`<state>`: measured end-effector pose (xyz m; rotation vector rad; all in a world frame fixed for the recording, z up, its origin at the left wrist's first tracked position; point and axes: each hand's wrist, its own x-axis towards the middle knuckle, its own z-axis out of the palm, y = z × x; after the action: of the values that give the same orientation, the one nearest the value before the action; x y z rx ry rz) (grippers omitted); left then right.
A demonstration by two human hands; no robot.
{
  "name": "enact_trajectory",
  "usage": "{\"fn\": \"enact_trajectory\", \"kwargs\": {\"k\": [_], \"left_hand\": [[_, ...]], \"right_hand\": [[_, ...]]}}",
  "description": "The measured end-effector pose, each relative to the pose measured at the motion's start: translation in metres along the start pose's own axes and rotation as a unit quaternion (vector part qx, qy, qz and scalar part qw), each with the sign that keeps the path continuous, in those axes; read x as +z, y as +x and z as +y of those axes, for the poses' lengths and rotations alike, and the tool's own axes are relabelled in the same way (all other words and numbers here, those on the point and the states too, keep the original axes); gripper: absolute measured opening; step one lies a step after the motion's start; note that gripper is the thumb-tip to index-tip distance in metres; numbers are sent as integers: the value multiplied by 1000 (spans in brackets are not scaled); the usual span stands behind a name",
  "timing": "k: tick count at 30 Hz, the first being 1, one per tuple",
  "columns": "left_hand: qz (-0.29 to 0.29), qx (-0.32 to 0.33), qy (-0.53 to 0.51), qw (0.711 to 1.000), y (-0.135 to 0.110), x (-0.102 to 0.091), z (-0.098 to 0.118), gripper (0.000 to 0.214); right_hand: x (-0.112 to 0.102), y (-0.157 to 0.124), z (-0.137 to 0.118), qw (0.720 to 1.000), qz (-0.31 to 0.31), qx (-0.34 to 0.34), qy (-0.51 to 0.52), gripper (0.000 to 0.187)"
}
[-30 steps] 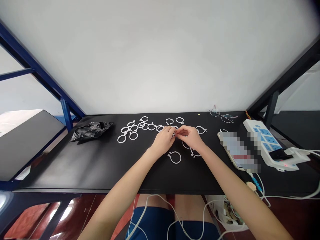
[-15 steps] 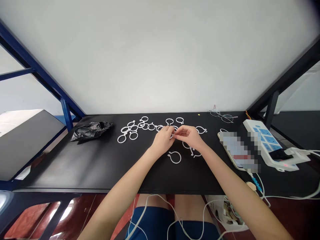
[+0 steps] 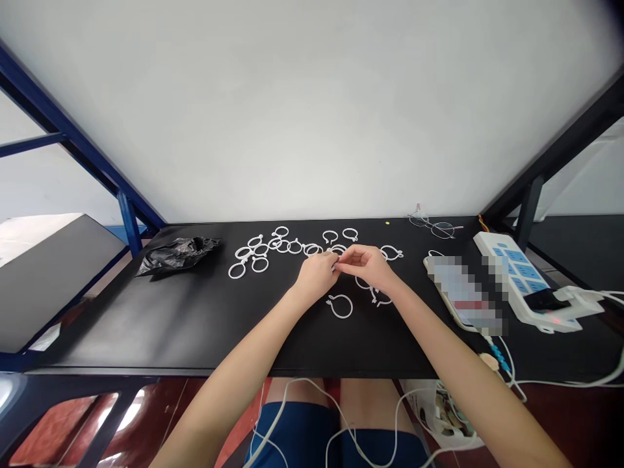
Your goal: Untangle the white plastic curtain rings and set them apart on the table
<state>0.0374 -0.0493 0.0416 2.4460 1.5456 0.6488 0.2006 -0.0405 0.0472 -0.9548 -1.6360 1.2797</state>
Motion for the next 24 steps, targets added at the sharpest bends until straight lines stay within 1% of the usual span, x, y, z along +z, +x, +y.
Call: {"fn": "enact_trajectory", "kwargs": {"k": [10, 17, 24], "left_hand": [[-10, 5, -33, 999, 1, 3, 0, 14], [13, 11, -49, 999, 3, 3, -6, 15], [23, 24, -78, 996, 3, 3, -6, 20]], "right_hand": [[-1, 0, -1, 1000, -11, 4, -9, 29], [1, -1, -1, 999, -24, 28, 2, 29], [3, -1, -2, 998, -12, 48, 41, 32]]}}
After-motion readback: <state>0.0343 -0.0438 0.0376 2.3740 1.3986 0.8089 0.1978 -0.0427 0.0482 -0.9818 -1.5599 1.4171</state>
